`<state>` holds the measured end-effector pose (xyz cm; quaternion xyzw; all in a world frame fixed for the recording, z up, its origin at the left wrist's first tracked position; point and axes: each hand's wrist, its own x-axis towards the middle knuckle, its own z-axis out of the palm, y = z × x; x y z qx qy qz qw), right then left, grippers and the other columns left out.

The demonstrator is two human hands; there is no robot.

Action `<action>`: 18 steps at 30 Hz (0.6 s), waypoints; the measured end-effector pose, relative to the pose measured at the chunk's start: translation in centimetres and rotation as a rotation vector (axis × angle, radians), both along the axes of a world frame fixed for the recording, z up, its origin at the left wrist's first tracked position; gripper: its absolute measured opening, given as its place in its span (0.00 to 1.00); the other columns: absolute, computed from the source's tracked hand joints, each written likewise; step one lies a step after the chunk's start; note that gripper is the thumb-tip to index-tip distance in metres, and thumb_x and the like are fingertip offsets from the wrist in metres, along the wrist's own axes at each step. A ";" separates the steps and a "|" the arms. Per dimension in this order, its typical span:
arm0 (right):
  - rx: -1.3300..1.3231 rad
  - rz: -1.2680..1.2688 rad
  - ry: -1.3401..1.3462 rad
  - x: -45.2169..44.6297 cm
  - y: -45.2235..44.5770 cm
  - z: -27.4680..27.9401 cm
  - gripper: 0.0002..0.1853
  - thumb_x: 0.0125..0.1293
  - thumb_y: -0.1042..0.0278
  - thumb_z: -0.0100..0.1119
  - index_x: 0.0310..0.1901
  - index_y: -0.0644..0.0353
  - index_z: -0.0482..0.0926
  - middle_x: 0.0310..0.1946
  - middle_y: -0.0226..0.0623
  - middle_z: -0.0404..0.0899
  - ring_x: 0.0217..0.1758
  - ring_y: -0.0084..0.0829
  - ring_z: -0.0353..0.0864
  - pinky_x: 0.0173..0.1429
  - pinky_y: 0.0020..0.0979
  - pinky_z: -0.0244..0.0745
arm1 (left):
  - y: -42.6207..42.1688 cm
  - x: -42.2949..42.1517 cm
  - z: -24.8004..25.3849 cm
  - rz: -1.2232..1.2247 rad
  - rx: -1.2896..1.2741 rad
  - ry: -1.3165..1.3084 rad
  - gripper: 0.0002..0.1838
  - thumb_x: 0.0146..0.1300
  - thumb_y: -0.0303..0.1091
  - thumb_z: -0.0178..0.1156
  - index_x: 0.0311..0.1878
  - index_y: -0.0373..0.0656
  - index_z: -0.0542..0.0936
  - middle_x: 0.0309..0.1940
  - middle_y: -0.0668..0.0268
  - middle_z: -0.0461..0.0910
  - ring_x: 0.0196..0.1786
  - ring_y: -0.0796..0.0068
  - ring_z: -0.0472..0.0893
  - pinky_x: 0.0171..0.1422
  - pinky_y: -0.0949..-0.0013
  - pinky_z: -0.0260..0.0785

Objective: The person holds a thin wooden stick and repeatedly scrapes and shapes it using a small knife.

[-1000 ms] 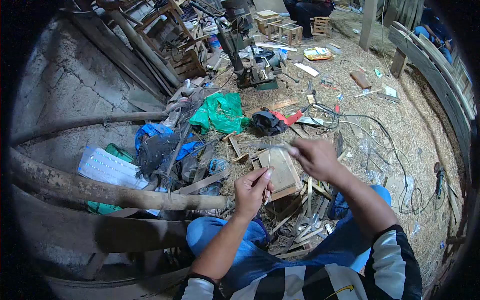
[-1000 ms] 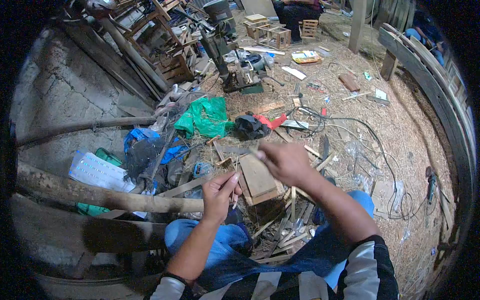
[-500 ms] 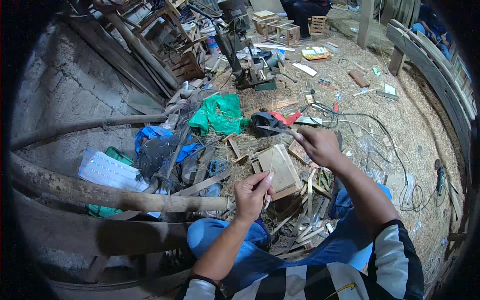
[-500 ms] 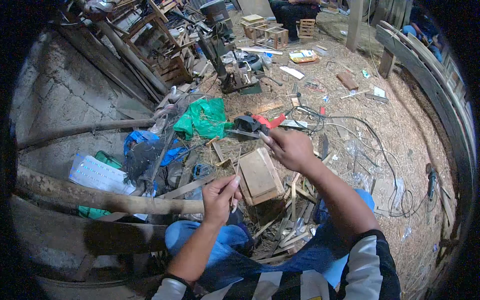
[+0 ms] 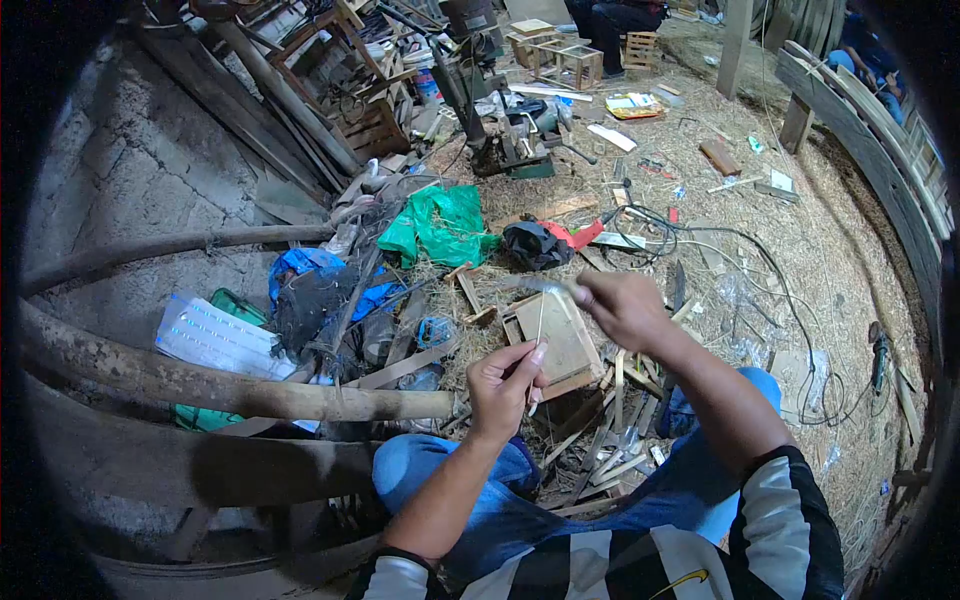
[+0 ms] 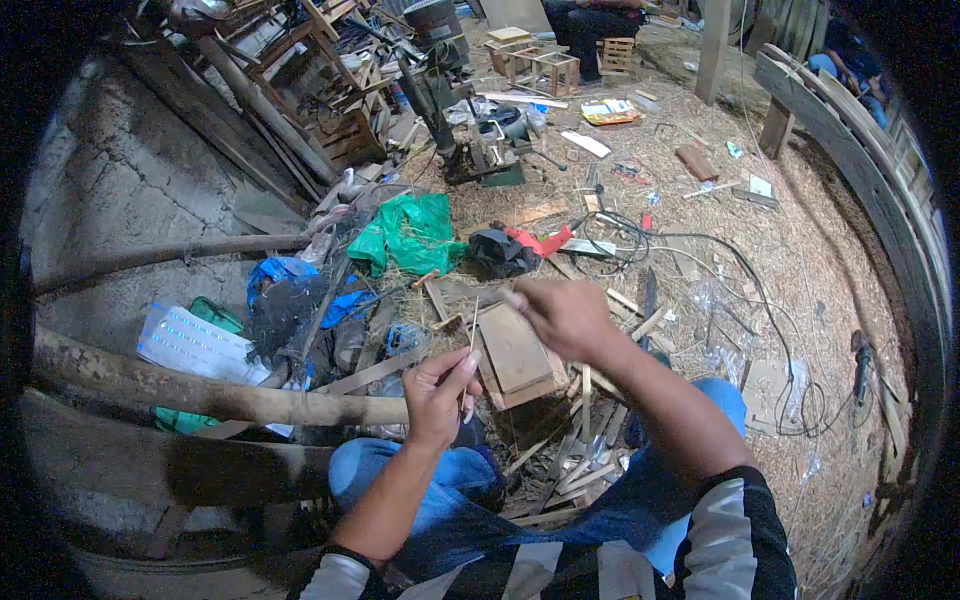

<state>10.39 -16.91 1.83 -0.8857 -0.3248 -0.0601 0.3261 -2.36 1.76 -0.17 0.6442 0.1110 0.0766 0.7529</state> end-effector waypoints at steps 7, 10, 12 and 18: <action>0.114 0.107 -0.062 -1.5 0.2 0.2 0.15 0.73 0.48 0.50 0.40 0.51 0.77 0.27 0.42 0.81 0.30 0.50 0.81 0.32 0.50 0.71 | -0.1 0.2 0.6 -0.016 -0.073 0.030 0.09 0.67 0.29 0.65 0.47 0.37 0.85 0.22 0.65 0.81 0.17 0.82 0.74 0.18 0.78 0.62; 0.010 0.189 -0.050 -2.4 0.7 0.1 0.14 0.72 0.50 0.52 0.40 0.51 0.76 0.26 0.41 0.81 0.29 0.50 0.81 0.30 0.50 0.72 | 0.0 0.3 0.0 -0.002 -0.082 -0.013 0.08 0.68 0.30 0.65 0.47 0.37 0.85 0.21 0.65 0.81 0.16 0.82 0.74 0.18 0.78 0.62; -0.046 0.210 -0.059 -2.3 0.8 -0.2 0.14 0.72 0.50 0.52 0.40 0.52 0.77 0.27 0.41 0.81 0.29 0.50 0.82 0.31 0.50 0.72 | 0.0 0.2 0.0 -0.003 -0.073 -0.008 0.08 0.68 0.30 0.64 0.46 0.37 0.85 0.21 0.65 0.81 0.16 0.82 0.74 0.18 0.78 0.62; 0.011 -0.017 -0.035 1.2 -0.8 -0.3 0.15 0.73 0.49 0.51 0.39 0.52 0.77 0.27 0.43 0.80 0.30 0.51 0.81 0.32 0.50 0.72 | -0.1 -0.3 0.5 -0.043 -0.096 0.003 0.08 0.68 0.31 0.64 0.46 0.37 0.85 0.21 0.65 0.80 0.16 0.82 0.73 0.18 0.78 0.61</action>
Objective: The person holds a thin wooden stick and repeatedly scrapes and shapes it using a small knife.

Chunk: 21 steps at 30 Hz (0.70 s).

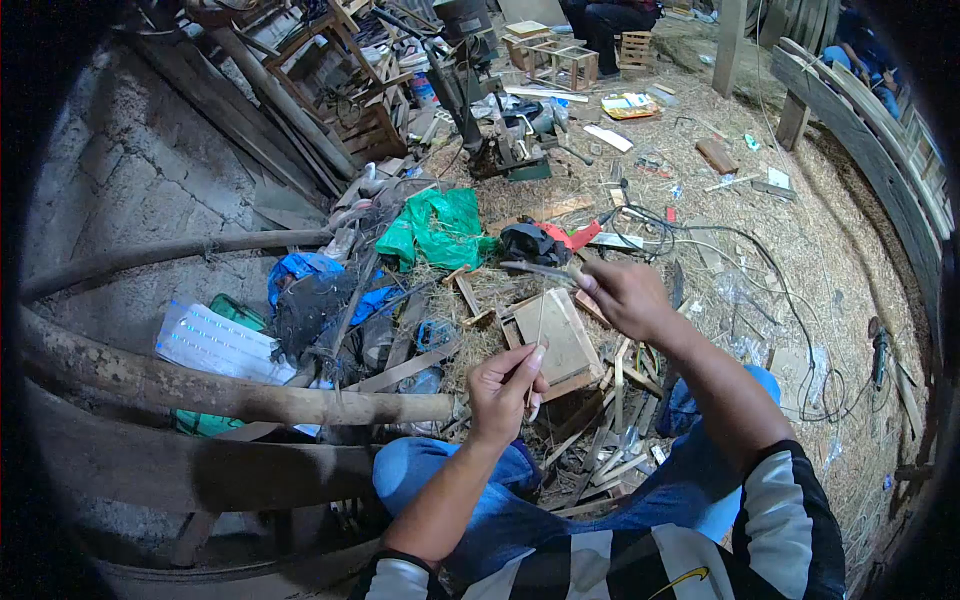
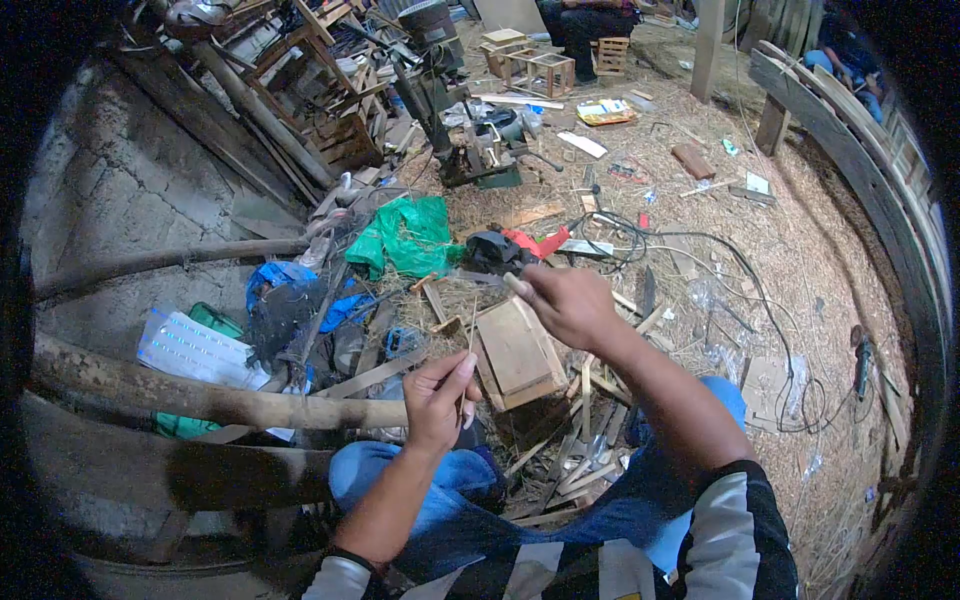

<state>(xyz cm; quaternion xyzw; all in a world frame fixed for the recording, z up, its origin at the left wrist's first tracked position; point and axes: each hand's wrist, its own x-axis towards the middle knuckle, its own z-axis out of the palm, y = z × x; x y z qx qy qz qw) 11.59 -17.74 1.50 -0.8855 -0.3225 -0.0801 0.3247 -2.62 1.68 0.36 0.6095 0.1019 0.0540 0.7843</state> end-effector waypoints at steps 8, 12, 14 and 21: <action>0.018 0.229 -0.017 -3.3 1.2 0.6 0.15 0.74 0.52 0.51 0.38 0.55 0.76 0.24 0.44 0.76 0.28 0.50 0.79 0.30 0.47 0.69 | 0.1 0.6 0.4 0.065 0.015 0.012 0.09 0.70 0.32 0.63 0.46 0.36 0.85 0.21 0.66 0.80 0.16 0.83 0.72 0.18 0.78 0.61; -0.095 0.238 0.008 -3.2 1.4 0.8 0.14 0.72 0.51 0.53 0.40 0.53 0.76 0.25 0.42 0.78 0.29 0.50 0.80 0.30 0.49 0.69 | 0.5 0.3 0.3 0.047 0.064 -0.004 0.11 0.71 0.33 0.62 0.49 0.35 0.84 0.21 0.66 0.80 0.17 0.83 0.73 0.20 0.78 0.63; 0.012 0.120 -0.075 -2.2 1.3 -0.5 0.18 0.74 0.46 0.48 0.36 0.52 0.74 0.24 0.42 0.80 0.28 0.51 0.80 0.29 0.50 0.70 | 0.4 0.3 0.3 0.031 0.070 0.000 0.12 0.71 0.33 0.61 0.51 0.35 0.84 0.22 0.66 0.80 0.18 0.84 0.74 0.21 0.79 0.65; 0.017 -0.003 0.011 -1.1 0.6 1.2 0.20 0.76 0.43 0.44 0.38 0.51 0.75 0.25 0.45 0.79 0.29 0.53 0.80 0.32 0.53 0.71 | 0.2 0.4 0.2 0.031 0.040 0.020 0.10 0.70 0.33 0.62 0.47 0.37 0.85 0.21 0.66 0.79 0.16 0.83 0.71 0.19 0.78 0.61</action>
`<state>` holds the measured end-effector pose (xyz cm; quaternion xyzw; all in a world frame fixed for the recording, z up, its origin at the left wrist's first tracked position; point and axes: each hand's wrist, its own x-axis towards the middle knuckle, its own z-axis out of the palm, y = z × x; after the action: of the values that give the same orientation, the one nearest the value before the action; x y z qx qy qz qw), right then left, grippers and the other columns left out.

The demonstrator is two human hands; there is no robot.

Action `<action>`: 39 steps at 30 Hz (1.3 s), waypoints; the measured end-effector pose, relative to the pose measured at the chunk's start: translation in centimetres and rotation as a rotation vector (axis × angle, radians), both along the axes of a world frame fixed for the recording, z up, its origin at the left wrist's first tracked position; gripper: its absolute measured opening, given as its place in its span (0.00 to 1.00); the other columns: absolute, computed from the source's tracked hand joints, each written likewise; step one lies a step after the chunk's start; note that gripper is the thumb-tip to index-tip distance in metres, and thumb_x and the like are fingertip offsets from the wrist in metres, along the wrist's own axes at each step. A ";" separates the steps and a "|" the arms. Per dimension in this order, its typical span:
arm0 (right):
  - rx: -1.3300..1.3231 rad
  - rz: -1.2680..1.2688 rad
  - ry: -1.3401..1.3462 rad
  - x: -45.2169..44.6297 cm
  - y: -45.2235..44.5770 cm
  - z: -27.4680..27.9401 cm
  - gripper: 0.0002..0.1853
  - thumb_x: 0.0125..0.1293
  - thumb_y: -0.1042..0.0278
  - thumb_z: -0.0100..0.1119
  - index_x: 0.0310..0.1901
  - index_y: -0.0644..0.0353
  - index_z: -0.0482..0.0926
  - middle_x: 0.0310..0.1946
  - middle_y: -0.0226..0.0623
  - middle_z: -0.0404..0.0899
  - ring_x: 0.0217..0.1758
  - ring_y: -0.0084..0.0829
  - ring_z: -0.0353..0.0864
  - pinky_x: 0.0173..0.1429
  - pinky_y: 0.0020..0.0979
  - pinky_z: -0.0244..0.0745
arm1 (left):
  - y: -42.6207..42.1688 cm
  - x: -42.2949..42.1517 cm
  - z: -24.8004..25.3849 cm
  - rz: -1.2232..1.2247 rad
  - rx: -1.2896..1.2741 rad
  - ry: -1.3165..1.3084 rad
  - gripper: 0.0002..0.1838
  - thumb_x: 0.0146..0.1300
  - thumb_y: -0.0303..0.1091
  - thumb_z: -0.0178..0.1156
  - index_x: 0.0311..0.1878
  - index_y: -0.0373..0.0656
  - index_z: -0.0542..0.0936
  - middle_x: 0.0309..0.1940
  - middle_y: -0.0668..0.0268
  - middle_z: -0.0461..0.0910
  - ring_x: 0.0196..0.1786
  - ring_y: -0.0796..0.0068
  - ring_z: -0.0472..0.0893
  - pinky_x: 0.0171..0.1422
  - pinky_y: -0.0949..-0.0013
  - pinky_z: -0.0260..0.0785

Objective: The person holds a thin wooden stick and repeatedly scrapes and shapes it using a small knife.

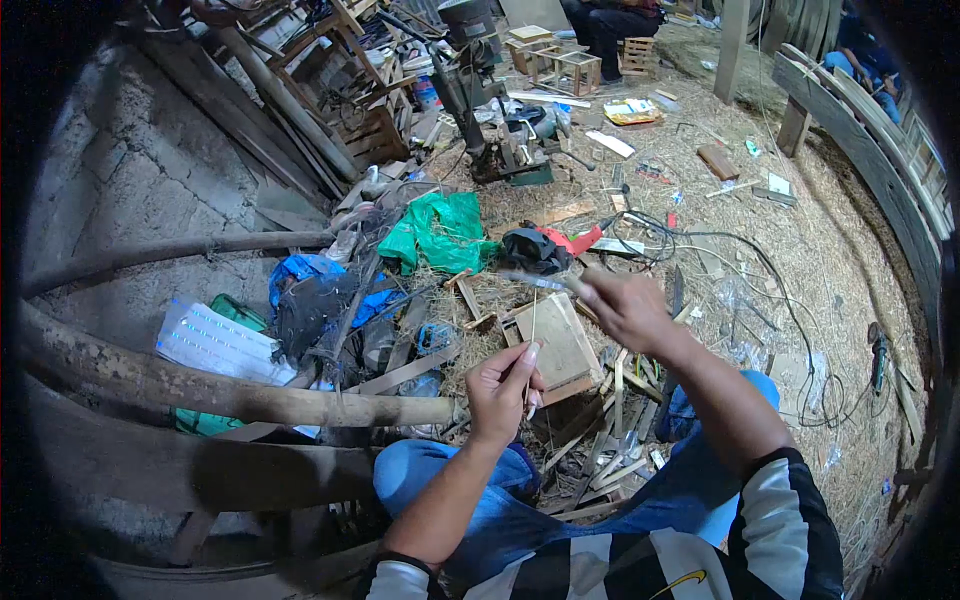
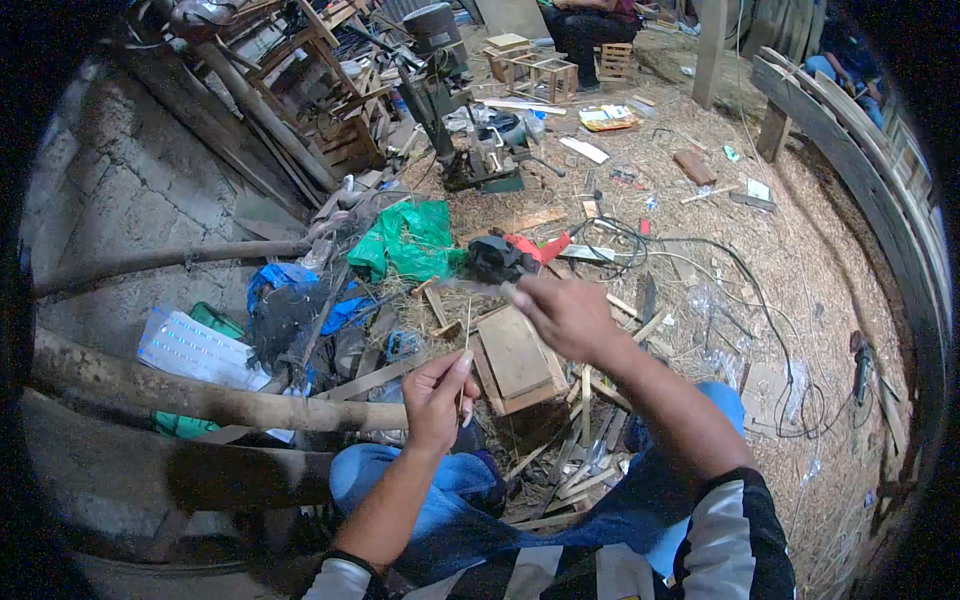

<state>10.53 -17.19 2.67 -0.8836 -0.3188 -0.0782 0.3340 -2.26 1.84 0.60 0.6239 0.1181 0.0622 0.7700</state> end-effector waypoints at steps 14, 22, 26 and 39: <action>-0.144 -0.016 0.030 0.5 -0.2 -0.3 0.19 0.76 0.43 0.44 0.41 0.49 0.75 0.25 0.44 0.80 0.29 0.53 0.81 0.30 0.52 0.72 | -0.1 -0.3 0.2 -0.077 0.012 0.010 0.13 0.73 0.36 0.60 0.50 0.36 0.83 0.22 0.68 0.78 0.17 0.85 0.72 0.19 0.80 0.61; -0.079 0.264 -0.050 -2.8 1.2 -0.6 0.13 0.73 0.52 0.52 0.38 0.53 0.73 0.24 0.42 0.77 0.26 0.51 0.78 0.27 0.50 0.67 | -0.1 0.0 -0.1 -0.075 0.035 0.006 0.13 0.74 0.36 0.58 0.52 0.36 0.83 0.21 0.70 0.77 0.18 0.86 0.71 0.20 0.80 0.61; -0.104 0.125 -0.001 -1.0 0.7 -0.6 0.14 0.74 0.51 0.50 0.38 0.52 0.73 0.23 0.42 0.79 0.27 0.52 0.79 0.28 0.51 0.67 | 0.1 0.0 0.1 -0.064 0.028 0.006 0.14 0.74 0.36 0.58 0.52 0.35 0.83 0.21 0.70 0.77 0.18 0.86 0.71 0.20 0.80 0.61; -0.159 0.204 -0.039 -2.4 1.2 -0.9 0.18 0.74 0.44 0.47 0.39 0.50 0.74 0.24 0.41 0.80 0.26 0.51 0.81 0.28 0.52 0.71 | 0.2 0.0 -0.1 -0.008 0.066 0.053 0.11 0.71 0.31 0.61 0.51 0.36 0.84 0.20 0.68 0.78 0.16 0.85 0.73 0.18 0.80 0.61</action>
<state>8.14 -16.01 1.82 -0.8685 -0.4186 -0.0354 0.2630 -2.21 2.06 0.48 0.6511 0.1336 0.0464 0.7457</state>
